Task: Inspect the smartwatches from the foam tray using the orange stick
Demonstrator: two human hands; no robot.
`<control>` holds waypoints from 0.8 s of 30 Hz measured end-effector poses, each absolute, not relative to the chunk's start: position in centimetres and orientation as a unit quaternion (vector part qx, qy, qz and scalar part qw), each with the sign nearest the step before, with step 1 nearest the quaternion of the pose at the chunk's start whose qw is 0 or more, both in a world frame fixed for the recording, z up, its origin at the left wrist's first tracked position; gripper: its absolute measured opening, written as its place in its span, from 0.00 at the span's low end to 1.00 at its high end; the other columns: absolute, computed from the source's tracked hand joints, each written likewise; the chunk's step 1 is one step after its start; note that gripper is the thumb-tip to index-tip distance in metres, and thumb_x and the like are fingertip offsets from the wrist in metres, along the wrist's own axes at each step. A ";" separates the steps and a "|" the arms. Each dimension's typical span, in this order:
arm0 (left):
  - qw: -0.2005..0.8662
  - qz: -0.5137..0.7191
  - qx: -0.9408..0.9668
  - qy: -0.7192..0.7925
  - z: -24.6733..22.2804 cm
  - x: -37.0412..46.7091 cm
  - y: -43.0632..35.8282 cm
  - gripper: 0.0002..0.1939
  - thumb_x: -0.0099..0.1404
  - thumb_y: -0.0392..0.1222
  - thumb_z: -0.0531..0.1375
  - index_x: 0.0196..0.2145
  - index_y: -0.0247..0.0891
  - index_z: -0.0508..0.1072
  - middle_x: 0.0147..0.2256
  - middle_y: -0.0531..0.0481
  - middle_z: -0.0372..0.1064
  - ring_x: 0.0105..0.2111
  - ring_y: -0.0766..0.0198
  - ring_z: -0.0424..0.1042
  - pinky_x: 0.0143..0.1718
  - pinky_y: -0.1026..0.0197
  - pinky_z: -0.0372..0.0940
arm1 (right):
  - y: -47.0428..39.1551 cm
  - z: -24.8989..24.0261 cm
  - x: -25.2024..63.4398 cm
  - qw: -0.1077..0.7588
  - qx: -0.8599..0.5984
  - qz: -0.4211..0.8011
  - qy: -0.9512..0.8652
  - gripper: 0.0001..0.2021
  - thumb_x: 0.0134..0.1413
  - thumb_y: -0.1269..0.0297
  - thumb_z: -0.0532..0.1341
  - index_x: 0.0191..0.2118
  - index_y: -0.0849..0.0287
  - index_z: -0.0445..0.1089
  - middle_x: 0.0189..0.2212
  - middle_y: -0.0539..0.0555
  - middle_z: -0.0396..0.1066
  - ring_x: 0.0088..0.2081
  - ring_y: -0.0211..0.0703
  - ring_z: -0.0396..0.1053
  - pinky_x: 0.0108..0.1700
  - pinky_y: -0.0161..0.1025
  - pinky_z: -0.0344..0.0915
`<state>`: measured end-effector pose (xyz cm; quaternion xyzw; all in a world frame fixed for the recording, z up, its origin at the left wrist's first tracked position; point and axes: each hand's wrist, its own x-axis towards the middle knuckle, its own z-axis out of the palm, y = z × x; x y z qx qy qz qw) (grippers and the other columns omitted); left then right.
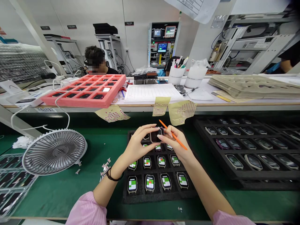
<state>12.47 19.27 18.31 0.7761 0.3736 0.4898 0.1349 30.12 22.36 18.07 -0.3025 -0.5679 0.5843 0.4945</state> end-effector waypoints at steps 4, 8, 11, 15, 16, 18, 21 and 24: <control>0.133 0.480 0.775 0.389 18.2 12.4 19.4 0.29 0.58 0.38 0.67 0.56 0.43 0.67 0.54 0.41 0.69 0.54 0.53 0.68 0.55 0.48 0.66 | 22.3 18.1 30.1 0.499 -0.294 0.581 -0.572 0.25 0.42 0.57 0.72 0.23 0.55 0.50 0.20 0.43 0.54 0.23 0.34 0.54 0.30 0.35 0.60; 0.146 0.479 0.763 0.408 18.2 12.6 19.3 0.26 0.59 0.40 0.67 0.54 0.42 0.68 0.51 0.43 0.72 0.49 0.55 0.73 0.50 0.52 0.69 | 22.3 18.0 30.1 0.495 -0.296 0.584 -0.571 0.25 0.42 0.57 0.72 0.23 0.55 0.51 0.21 0.44 0.56 0.25 0.35 0.57 0.31 0.36 0.64; 0.168 0.497 0.737 0.426 18.3 12.5 19.3 0.24 0.59 0.39 0.67 0.53 0.41 0.68 0.48 0.45 0.74 0.42 0.60 0.76 0.45 0.57 0.72 | 22.4 17.9 30.1 0.504 -0.297 0.599 -0.547 0.23 0.48 0.56 0.69 0.23 0.55 0.52 0.23 0.45 0.56 0.28 0.37 0.61 0.32 0.38 0.69; 0.186 0.529 0.699 0.444 18.4 11.9 19.4 0.25 0.58 0.39 0.67 0.52 0.40 0.67 0.46 0.46 0.75 0.39 0.62 0.76 0.42 0.61 0.73 | 22.4 18.0 30.1 0.519 -0.290 0.605 -0.530 0.21 0.50 0.58 0.68 0.23 0.55 0.53 0.24 0.46 0.58 0.29 0.38 0.63 0.32 0.39 0.72; 0.188 0.532 0.693 0.448 18.4 11.8 19.5 0.24 0.58 0.39 0.67 0.52 0.40 0.67 0.46 0.46 0.74 0.39 0.62 0.76 0.41 0.61 0.73 | 22.4 18.1 30.1 0.519 -0.289 0.605 -0.531 0.21 0.50 0.58 0.68 0.23 0.55 0.53 0.24 0.46 0.58 0.29 0.38 0.63 0.32 0.40 0.72; 0.192 0.538 0.686 0.451 18.4 11.6 19.6 0.24 0.59 0.39 0.66 0.52 0.40 0.67 0.46 0.46 0.74 0.39 0.62 0.76 0.40 0.61 0.73 | 22.4 18.2 30.2 0.518 -0.288 0.599 -0.539 0.22 0.51 0.57 0.67 0.23 0.55 0.52 0.24 0.46 0.59 0.29 0.39 0.64 0.32 0.40 0.71; 0.214 0.536 0.683 0.448 17.6 11.6 20.1 0.24 0.60 0.37 0.64 0.53 0.40 0.65 0.47 0.45 0.73 0.39 0.63 0.76 0.38 0.63 0.72 | 23.0 17.8 31.0 0.513 -0.316 0.533 -0.595 0.21 0.53 0.56 0.65 0.24 0.54 0.51 0.24 0.46 0.58 0.27 0.38 0.62 0.32 0.39 0.68; 0.256 0.494 0.692 0.460 15.9 12.1 21.6 0.23 0.60 0.36 0.62 0.53 0.38 0.63 0.45 0.45 0.73 0.39 0.63 0.75 0.35 0.65 0.70 | 25.0 16.2 32.3 0.467 -0.405 0.379 -0.689 0.19 0.54 0.56 0.62 0.23 0.54 0.51 0.20 0.44 0.54 0.23 0.36 0.55 0.29 0.37 0.61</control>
